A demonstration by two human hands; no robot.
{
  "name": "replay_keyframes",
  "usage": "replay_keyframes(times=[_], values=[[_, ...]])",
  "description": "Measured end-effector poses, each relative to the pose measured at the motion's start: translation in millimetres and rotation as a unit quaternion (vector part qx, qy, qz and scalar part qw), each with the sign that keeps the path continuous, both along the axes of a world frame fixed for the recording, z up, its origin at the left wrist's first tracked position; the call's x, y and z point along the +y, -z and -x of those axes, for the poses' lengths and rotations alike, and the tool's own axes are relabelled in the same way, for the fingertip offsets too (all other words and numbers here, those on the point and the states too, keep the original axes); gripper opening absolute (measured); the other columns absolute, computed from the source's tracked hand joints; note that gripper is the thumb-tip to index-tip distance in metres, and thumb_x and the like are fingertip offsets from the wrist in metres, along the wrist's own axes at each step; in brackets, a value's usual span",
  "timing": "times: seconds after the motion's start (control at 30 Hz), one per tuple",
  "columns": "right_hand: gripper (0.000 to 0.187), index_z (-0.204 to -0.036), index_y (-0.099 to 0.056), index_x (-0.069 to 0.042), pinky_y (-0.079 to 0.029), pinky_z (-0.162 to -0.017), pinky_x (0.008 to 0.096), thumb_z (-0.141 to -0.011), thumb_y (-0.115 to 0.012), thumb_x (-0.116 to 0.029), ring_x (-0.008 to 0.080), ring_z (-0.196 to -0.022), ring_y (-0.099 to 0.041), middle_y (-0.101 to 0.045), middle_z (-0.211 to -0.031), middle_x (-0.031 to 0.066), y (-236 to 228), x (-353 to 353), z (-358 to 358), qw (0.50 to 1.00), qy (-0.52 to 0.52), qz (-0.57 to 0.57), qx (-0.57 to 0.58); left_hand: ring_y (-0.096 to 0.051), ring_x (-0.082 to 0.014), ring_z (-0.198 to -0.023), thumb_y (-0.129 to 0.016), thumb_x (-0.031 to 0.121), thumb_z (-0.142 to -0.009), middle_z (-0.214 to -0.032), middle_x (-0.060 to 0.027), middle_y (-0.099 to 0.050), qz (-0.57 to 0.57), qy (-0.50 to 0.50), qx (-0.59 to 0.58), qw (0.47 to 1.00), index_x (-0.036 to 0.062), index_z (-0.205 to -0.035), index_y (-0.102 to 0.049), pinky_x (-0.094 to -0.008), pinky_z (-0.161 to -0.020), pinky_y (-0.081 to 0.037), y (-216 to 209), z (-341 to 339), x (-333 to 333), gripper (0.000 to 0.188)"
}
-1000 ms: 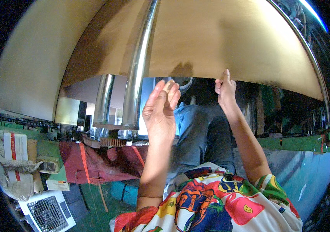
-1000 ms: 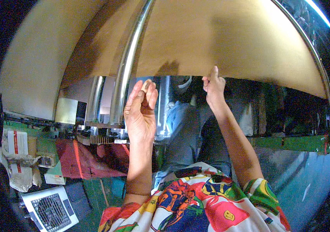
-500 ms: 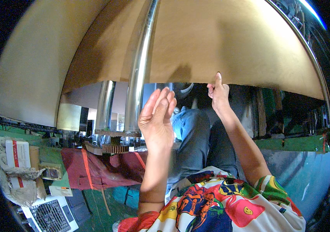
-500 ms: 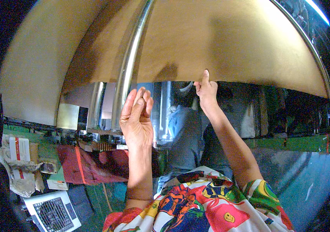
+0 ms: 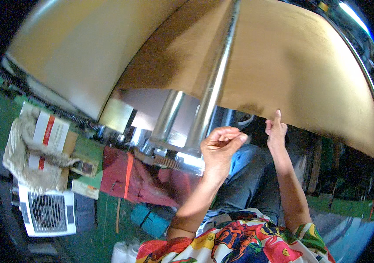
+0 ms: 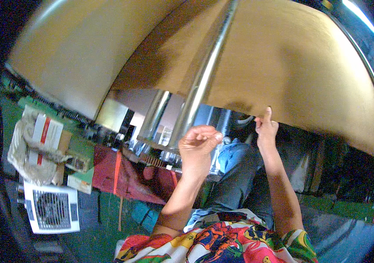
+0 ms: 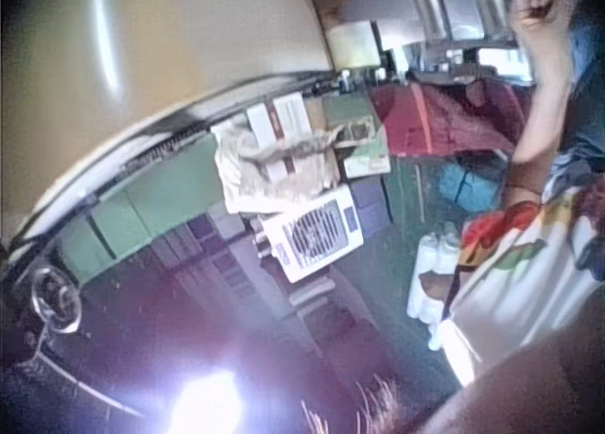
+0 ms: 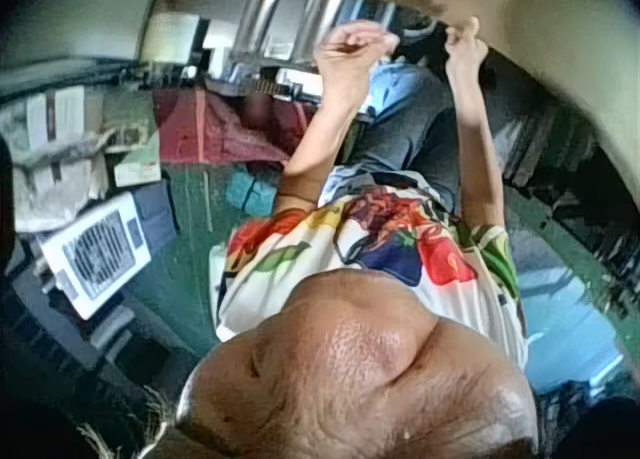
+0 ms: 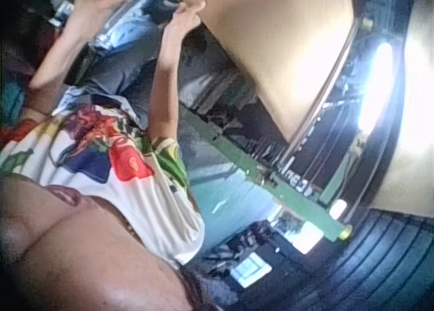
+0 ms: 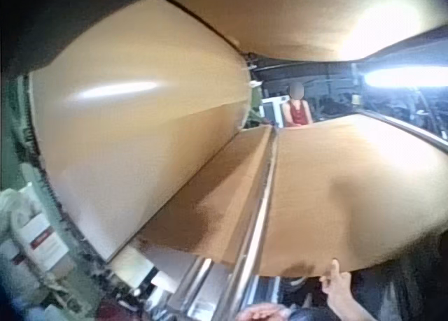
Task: The person feeds a large sheet of brown paper into a machine with rollers, using both hands to guide and align the material. The person repeatedly adjusts the paper's position to ensure smooth feeding through the rollers.
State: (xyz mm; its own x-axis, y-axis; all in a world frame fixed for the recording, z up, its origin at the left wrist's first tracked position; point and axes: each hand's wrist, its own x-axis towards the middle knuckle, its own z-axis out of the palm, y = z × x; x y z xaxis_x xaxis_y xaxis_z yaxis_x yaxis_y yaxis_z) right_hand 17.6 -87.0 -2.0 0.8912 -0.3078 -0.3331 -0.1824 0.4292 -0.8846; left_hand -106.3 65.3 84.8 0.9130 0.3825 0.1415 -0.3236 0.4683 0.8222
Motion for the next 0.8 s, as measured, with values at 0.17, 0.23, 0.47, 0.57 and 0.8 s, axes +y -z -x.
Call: replay_keyframes(times=[0.17,0.23,0.47,0.57,0.8], values=[[0.045,-0.052,-0.049,-0.007,-0.025,-0.034,0.0205,-0.084,-0.056,-0.038,0.0073,-0.037,-0.035,-0.043,-0.046,0.0005,3,-3,6,0.996,-0.066,0.047,-0.048,-0.05,-0.0057,-0.051,-0.06,0.001,-0.078,-0.06,-0.001,-0.057,-0.188,-0.134,0.07,0.971,0.0018,-0.075,-0.06,-0.0186,-0.048,-0.039,-17,33,23,0.004],[0.043,-0.052,-0.049,-0.007,-0.024,-0.034,0.0203,-0.084,-0.057,-0.035,0.007,-0.037,-0.034,-0.042,-0.045,-0.0003,-2,-7,8,0.991,-0.084,0.076,-0.07,-0.054,-0.0103,-0.056,-0.063,0.006,-0.077,-0.065,-0.0043,-0.06,-0.398,-0.265,0.045,0.877,-0.0001,-0.078,-0.061,-0.022,-0.055,-0.043,-22,43,37,0.007],[0.026,-0.086,-0.055,-0.01,-0.029,-0.038,0.018,-0.084,-0.056,-0.036,0.0048,-0.051,-0.041,-0.052,-0.069,-0.0022,7,-91,4,0.993,-0.047,-0.066,-0.091,-0.05,-0.0292,-0.101,-0.066,0.013,-0.072,-0.1,-0.0101,-0.057,-0.7,-0.299,0.105,0.64,0.0034,-0.092,-0.062,-0.0441,-0.093,-0.032,-29,71,85,0.023],[0.026,-0.086,-0.052,-0.015,-0.029,-0.038,0.0188,-0.085,-0.052,-0.041,0.0064,-0.049,-0.04,-0.049,-0.067,-0.0028,-7,-142,5,0.995,-0.023,-0.042,-0.082,-0.047,-0.0282,-0.105,-0.067,0.024,-0.071,-0.101,-0.0083,-0.057,-0.735,-0.262,0.126,0.612,0.0052,-0.093,-0.062,-0.049,-0.095,-0.028,-20,72,78,0.03],[0.029,-0.071,-0.043,-0.016,-0.026,-0.037,0.023,-0.089,-0.045,-0.039,0.0092,-0.04,-0.033,-0.037,-0.052,-0.0022,-16,-184,1,0.998,0.004,-0.033,-0.062,-0.047,-0.025,-0.104,-0.065,0.031,-0.072,-0.099,-0.0062,-0.057,-0.757,-0.288,0.135,0.571,0.0057,-0.092,-0.062,-0.0502,-0.093,-0.026,-11,65,71,0.032]])
